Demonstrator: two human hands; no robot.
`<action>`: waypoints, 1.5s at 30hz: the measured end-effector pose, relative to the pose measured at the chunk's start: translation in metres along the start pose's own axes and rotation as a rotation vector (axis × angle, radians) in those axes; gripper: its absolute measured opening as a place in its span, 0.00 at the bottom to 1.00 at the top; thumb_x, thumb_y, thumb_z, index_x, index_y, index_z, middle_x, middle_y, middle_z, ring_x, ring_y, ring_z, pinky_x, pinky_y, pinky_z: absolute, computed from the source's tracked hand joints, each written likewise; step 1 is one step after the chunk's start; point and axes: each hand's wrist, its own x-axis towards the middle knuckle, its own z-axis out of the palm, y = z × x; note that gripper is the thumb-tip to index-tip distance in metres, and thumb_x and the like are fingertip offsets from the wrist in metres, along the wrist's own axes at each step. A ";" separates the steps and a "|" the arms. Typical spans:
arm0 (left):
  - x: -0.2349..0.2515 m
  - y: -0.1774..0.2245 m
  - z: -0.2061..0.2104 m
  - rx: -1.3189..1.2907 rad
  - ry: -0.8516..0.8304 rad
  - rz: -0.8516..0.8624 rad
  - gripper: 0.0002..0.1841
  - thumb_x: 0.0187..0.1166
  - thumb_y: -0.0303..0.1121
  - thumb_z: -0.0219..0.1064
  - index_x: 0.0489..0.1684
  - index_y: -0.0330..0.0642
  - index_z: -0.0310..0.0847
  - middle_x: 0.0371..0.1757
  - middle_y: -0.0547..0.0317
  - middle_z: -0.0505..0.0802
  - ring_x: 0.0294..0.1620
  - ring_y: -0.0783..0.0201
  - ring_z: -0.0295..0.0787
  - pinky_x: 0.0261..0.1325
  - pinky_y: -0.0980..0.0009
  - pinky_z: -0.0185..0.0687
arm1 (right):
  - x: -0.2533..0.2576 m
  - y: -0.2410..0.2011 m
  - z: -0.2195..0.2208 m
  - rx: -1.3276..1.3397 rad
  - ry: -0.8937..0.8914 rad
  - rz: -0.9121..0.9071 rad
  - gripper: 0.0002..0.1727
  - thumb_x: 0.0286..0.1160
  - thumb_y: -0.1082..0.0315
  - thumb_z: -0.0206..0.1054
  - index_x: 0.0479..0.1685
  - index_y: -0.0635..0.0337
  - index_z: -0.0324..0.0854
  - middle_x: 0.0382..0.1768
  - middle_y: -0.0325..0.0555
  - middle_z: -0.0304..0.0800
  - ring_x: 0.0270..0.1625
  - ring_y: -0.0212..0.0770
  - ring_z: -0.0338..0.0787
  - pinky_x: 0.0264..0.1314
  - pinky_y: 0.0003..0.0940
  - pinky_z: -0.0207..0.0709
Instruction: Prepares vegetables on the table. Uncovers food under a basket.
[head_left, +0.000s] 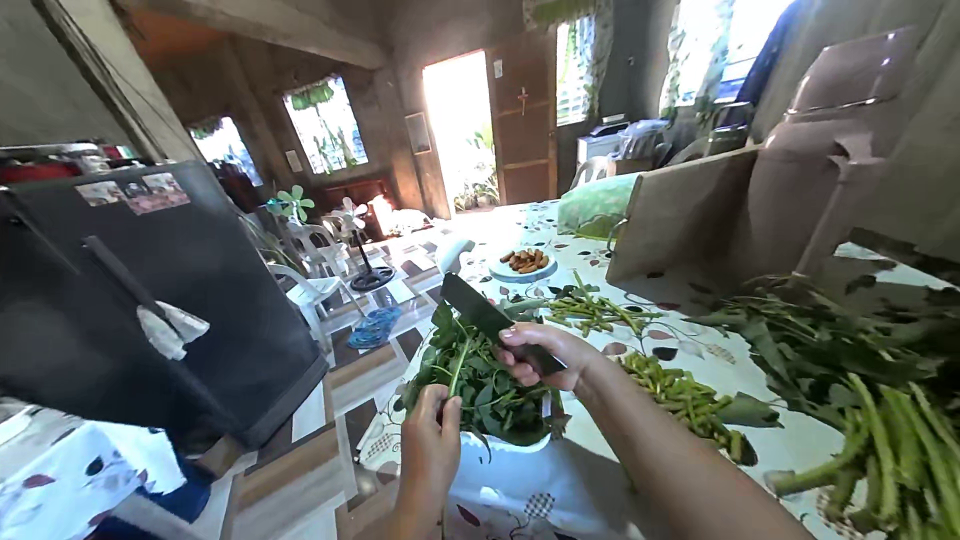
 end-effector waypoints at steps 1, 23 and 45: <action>-0.002 -0.002 0.001 -0.007 0.003 0.013 0.08 0.83 0.29 0.63 0.48 0.33 0.82 0.27 0.60 0.84 0.19 0.73 0.75 0.25 0.76 0.74 | 0.001 0.001 0.000 0.012 -0.008 -0.004 0.12 0.81 0.51 0.54 0.37 0.47 0.72 0.23 0.28 0.77 0.16 0.19 0.72 0.19 0.13 0.70; -0.028 0.039 -0.026 0.189 -0.059 -0.009 0.11 0.82 0.32 0.58 0.45 0.34 0.83 0.16 0.65 0.77 0.13 0.73 0.71 0.20 0.75 0.72 | 0.035 -0.018 0.025 -0.533 0.454 0.226 0.38 0.72 0.44 0.73 0.75 0.55 0.66 0.38 0.44 0.77 0.31 0.33 0.74 0.32 0.31 0.70; -0.003 0.020 0.002 0.277 0.124 0.176 0.10 0.81 0.33 0.64 0.46 0.35 0.86 0.16 0.64 0.76 0.14 0.70 0.70 0.21 0.71 0.70 | 0.005 -0.029 -0.006 -0.194 -0.159 0.128 0.14 0.81 0.51 0.57 0.56 0.46 0.71 0.22 0.30 0.75 0.12 0.17 0.69 0.13 0.10 0.65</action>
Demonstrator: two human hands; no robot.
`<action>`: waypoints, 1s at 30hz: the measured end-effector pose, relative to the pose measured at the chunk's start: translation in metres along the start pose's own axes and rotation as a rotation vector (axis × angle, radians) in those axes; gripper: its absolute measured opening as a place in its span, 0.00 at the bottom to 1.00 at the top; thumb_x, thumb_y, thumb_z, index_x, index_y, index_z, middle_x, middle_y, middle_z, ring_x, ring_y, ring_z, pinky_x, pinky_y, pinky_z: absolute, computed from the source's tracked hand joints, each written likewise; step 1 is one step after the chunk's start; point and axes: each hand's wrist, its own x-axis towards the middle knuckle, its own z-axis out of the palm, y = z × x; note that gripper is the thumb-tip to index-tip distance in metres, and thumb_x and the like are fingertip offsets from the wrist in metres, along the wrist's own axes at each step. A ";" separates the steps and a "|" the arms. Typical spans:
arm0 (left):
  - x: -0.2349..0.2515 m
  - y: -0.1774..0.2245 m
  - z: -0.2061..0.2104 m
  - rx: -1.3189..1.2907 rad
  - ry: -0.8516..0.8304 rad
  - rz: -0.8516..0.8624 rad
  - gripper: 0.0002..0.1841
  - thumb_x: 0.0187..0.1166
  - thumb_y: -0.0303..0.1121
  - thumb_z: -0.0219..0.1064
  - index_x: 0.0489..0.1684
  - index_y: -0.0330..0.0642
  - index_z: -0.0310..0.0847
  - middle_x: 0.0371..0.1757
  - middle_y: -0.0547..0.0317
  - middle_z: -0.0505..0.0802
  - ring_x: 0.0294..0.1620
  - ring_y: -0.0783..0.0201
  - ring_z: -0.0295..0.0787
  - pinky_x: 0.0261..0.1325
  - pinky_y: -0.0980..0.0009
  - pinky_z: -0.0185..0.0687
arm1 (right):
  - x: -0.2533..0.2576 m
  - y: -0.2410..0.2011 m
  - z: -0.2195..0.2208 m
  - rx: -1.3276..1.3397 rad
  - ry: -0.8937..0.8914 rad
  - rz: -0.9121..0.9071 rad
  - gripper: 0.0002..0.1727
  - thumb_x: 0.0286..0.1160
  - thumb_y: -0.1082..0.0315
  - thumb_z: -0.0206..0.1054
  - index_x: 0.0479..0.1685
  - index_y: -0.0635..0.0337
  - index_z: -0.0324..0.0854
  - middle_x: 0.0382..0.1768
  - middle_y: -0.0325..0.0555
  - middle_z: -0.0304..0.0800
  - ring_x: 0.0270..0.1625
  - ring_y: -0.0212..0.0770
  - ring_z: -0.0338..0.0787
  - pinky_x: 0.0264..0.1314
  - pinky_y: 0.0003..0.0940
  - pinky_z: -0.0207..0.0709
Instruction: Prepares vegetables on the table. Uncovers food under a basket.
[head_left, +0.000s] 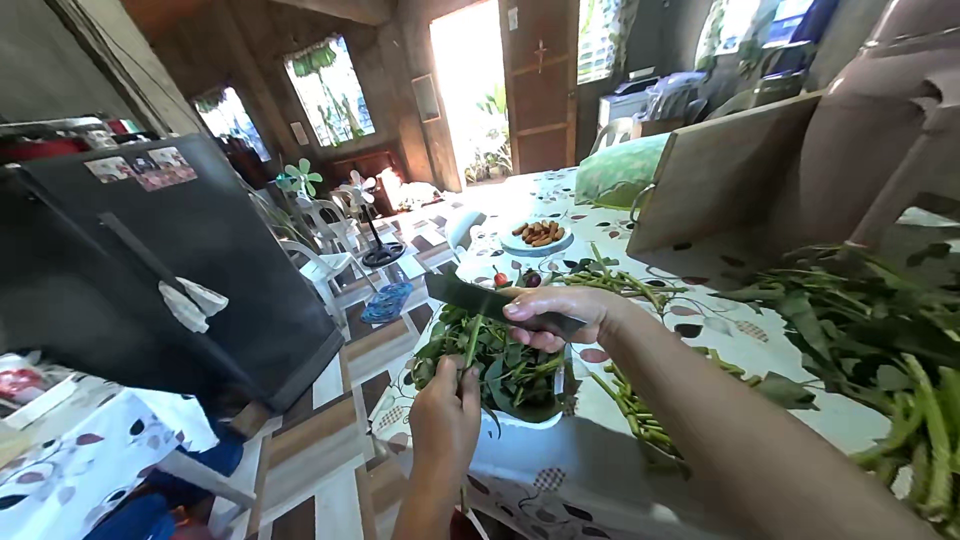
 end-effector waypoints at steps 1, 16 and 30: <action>0.000 -0.001 0.000 0.005 -0.005 -0.001 0.11 0.81 0.33 0.64 0.47 0.35 0.86 0.16 0.64 0.77 0.15 0.69 0.70 0.21 0.70 0.70 | 0.002 0.001 0.002 -0.006 0.030 -0.010 0.18 0.79 0.54 0.58 0.65 0.45 0.67 0.21 0.29 0.72 0.12 0.17 0.68 0.13 0.10 0.63; 0.009 0.023 -0.003 0.076 -0.223 -0.200 0.12 0.87 0.35 0.61 0.53 0.35 0.83 0.22 0.58 0.82 0.21 0.61 0.79 0.29 0.61 0.78 | 0.026 0.007 0.018 -0.123 0.613 0.165 0.43 0.74 0.41 0.72 0.86 0.43 0.56 0.30 0.39 0.72 0.20 0.29 0.68 0.20 0.24 0.63; 0.029 0.014 0.019 -0.169 -0.095 -0.038 0.14 0.83 0.35 0.65 0.56 0.35 0.87 0.18 0.66 0.79 0.17 0.74 0.71 0.25 0.75 0.71 | -0.019 0.011 0.008 0.140 0.061 -0.030 0.21 0.77 0.46 0.63 0.63 0.42 0.67 0.24 0.32 0.76 0.13 0.19 0.72 0.13 0.11 0.68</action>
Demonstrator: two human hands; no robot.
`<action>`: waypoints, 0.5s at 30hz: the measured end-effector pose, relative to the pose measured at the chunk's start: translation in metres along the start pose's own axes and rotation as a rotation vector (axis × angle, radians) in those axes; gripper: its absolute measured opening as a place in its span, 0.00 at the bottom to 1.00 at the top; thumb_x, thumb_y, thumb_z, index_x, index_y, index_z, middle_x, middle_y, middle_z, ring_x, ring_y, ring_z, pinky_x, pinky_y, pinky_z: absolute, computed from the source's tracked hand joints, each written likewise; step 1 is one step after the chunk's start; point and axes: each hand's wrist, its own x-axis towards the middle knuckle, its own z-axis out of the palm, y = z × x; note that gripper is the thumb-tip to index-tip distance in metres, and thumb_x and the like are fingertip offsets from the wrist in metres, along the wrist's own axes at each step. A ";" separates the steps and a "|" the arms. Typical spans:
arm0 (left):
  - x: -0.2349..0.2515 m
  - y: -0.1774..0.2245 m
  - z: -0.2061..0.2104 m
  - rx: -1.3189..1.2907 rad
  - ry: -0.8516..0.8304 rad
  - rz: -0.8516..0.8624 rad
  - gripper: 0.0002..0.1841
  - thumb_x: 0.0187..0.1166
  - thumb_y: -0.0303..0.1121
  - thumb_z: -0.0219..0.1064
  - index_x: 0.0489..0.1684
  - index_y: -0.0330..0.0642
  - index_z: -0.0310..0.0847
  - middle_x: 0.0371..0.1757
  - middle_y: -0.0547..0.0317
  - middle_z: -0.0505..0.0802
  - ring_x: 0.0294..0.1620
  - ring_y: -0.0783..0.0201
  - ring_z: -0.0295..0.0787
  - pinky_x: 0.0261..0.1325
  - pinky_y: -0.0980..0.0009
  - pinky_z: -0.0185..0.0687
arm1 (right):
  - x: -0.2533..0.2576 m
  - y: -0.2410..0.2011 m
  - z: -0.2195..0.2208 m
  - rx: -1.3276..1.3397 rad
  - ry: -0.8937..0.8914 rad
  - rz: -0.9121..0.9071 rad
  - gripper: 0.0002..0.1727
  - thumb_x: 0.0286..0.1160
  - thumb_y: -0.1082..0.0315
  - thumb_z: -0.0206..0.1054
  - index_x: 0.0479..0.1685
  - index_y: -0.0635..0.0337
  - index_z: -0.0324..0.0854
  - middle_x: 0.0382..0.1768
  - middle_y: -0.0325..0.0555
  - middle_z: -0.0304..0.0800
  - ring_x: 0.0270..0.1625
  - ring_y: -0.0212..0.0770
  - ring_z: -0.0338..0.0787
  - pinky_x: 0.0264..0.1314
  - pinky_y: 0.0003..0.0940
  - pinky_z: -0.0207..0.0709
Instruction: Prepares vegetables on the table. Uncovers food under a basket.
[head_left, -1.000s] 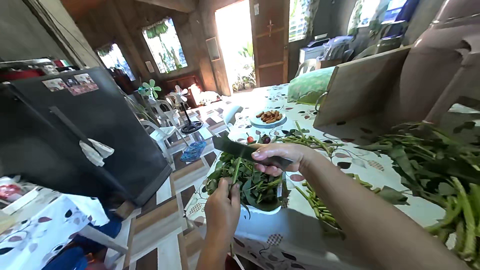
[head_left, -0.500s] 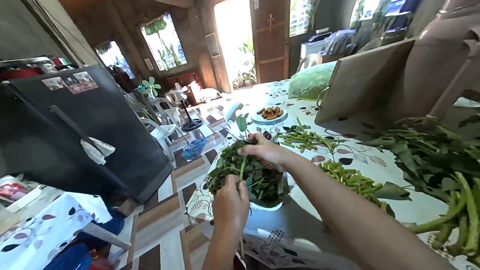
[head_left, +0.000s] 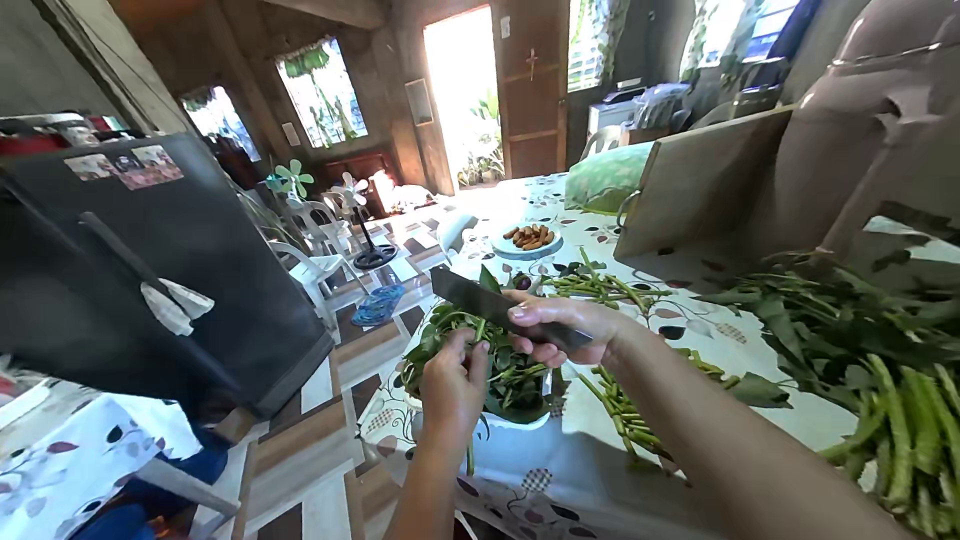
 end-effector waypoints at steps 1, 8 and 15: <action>0.001 0.001 0.000 0.025 -0.009 0.002 0.14 0.84 0.36 0.65 0.56 0.35 0.87 0.18 0.66 0.80 0.17 0.72 0.72 0.26 0.73 0.72 | 0.000 0.003 -0.001 0.011 -0.010 -0.009 0.25 0.75 0.47 0.64 0.67 0.41 0.65 0.24 0.31 0.75 0.13 0.19 0.71 0.13 0.11 0.67; 0.008 0.012 -0.008 0.213 0.002 0.024 0.12 0.83 0.35 0.66 0.50 0.35 0.89 0.26 0.53 0.88 0.25 0.58 0.84 0.35 0.57 0.81 | -0.001 -0.011 0.027 -0.354 0.258 -0.060 0.40 0.69 0.53 0.75 0.81 0.46 0.60 0.33 0.35 0.77 0.24 0.22 0.73 0.24 0.19 0.68; 0.019 0.036 -0.022 0.360 -0.131 -0.281 0.11 0.83 0.32 0.67 0.48 0.30 0.87 0.42 0.40 0.92 0.48 0.45 0.91 0.56 0.46 0.82 | 0.032 -0.005 0.045 -0.599 0.424 -0.074 0.38 0.63 0.49 0.82 0.72 0.51 0.70 0.52 0.55 0.87 0.53 0.50 0.88 0.55 0.54 0.80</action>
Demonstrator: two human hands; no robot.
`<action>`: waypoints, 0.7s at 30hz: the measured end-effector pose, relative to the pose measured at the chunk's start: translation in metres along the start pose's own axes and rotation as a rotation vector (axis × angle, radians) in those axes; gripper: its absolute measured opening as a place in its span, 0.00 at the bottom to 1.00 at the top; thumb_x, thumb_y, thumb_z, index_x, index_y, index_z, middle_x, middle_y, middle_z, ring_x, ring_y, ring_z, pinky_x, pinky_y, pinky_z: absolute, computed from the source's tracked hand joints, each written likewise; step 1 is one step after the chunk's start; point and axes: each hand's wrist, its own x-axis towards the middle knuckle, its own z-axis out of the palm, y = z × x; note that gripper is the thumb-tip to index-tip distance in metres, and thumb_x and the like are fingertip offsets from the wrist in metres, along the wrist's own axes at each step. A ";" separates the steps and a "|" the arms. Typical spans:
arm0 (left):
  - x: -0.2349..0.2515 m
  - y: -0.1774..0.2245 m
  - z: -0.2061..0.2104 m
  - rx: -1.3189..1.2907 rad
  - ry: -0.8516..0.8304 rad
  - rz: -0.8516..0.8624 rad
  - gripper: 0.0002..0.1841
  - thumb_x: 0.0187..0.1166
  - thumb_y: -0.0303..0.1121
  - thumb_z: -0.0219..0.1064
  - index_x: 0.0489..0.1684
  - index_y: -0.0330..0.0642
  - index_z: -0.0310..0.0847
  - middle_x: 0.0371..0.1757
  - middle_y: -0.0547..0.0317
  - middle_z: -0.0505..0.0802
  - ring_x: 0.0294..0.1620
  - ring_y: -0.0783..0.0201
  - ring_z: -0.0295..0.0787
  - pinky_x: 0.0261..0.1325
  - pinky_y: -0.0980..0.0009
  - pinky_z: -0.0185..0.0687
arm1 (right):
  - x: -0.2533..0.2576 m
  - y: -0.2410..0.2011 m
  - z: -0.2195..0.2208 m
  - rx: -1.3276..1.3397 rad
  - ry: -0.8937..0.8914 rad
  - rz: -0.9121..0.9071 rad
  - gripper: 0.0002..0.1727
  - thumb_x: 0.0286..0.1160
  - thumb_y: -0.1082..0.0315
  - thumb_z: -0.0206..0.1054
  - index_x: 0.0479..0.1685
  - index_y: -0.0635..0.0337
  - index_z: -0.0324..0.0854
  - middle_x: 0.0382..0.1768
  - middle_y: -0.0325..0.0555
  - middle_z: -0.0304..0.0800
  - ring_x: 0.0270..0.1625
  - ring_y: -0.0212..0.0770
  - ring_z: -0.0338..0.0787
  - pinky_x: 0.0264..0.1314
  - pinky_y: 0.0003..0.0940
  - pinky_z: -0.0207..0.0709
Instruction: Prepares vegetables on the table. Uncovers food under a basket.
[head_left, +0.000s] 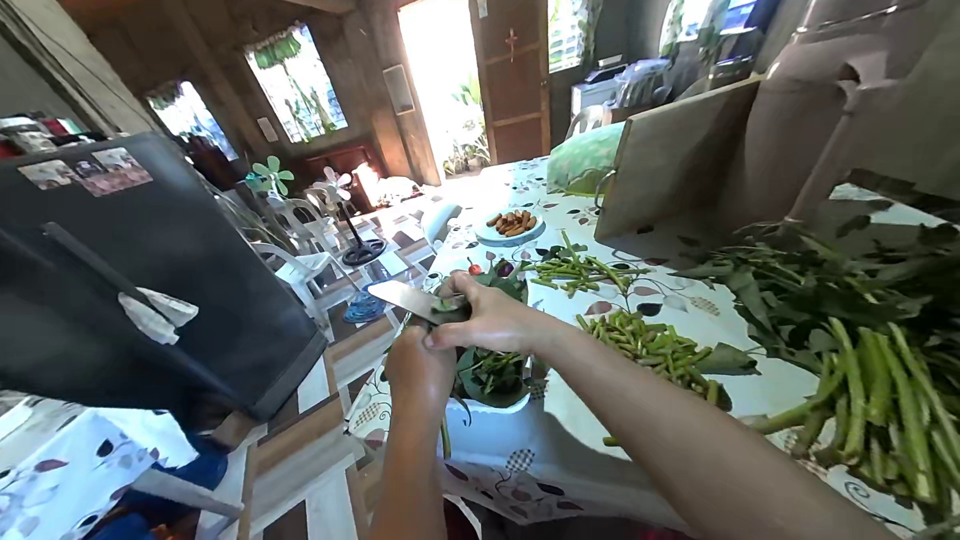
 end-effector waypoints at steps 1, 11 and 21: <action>-0.001 -0.004 -0.001 0.005 -0.003 0.014 0.12 0.85 0.33 0.64 0.50 0.30 0.86 0.40 0.41 0.91 0.44 0.46 0.90 0.53 0.46 0.83 | 0.005 0.002 0.001 0.019 0.044 0.009 0.37 0.65 0.49 0.81 0.72 0.53 0.71 0.49 0.57 0.87 0.48 0.51 0.87 0.49 0.54 0.80; 0.015 -0.003 0.037 -0.880 -0.214 0.060 0.05 0.90 0.26 0.55 0.51 0.36 0.75 0.36 0.56 0.91 0.18 0.74 0.78 0.23 0.79 0.75 | -0.002 0.025 -0.060 0.940 -0.340 0.028 0.26 0.85 0.40 0.46 0.37 0.52 0.74 0.18 0.35 0.78 0.10 0.26 0.75 0.10 0.20 0.73; 0.054 0.031 0.039 -0.747 -0.281 -0.140 0.14 0.96 0.39 0.47 0.61 0.38 0.69 0.45 0.50 0.91 0.18 0.66 0.83 0.20 0.73 0.80 | -0.019 0.055 -0.083 1.048 -0.362 -0.042 0.24 0.79 0.39 0.51 0.45 0.52 0.75 0.23 0.37 0.80 0.13 0.28 0.79 0.14 0.22 0.77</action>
